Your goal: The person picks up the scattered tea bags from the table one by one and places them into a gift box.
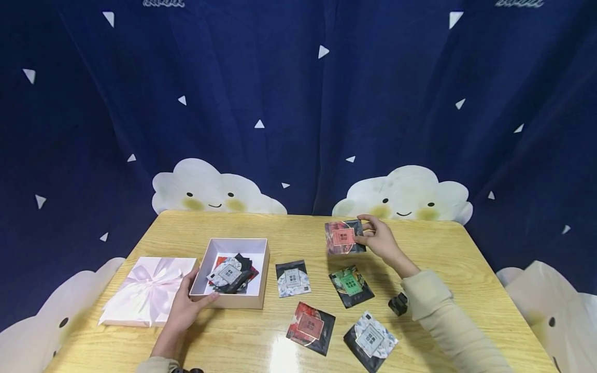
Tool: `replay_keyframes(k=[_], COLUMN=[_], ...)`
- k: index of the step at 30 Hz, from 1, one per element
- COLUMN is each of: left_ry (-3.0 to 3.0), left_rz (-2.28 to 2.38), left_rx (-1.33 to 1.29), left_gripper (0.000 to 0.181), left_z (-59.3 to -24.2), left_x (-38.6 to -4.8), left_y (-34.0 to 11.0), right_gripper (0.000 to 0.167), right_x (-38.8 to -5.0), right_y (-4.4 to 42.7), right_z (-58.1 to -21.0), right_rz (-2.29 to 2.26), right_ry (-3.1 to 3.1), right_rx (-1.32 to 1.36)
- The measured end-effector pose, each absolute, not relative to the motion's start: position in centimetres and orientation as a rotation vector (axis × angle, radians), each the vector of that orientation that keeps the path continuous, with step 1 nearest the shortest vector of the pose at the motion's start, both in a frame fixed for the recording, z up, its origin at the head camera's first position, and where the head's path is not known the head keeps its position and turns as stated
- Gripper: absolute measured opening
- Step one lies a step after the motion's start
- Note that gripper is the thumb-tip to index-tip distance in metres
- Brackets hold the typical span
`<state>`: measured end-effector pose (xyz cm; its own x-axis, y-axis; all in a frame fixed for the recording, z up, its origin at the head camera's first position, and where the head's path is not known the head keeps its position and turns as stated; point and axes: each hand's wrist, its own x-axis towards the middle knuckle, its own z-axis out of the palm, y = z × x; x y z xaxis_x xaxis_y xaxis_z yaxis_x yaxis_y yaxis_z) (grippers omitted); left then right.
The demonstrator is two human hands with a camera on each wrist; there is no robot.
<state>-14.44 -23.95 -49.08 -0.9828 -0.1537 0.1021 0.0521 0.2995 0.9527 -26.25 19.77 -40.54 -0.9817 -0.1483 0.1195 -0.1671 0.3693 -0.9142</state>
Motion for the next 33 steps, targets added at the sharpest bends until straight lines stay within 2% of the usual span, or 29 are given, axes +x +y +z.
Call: replay_keyframes(k=[33], left_ry=[-2.388], left_rz=[-1.754], left_rx=[0.097], left_gripper=[0.085], left_z=[-49.0], left_x=[-14.4], left_y=[-24.0], right_gripper=[0.054], right_x=[-25.4], right_y=[14.8], right_z=[-39.6], right_rz=[1.848], right_ry=[-2.547], right_rx=[0.495])
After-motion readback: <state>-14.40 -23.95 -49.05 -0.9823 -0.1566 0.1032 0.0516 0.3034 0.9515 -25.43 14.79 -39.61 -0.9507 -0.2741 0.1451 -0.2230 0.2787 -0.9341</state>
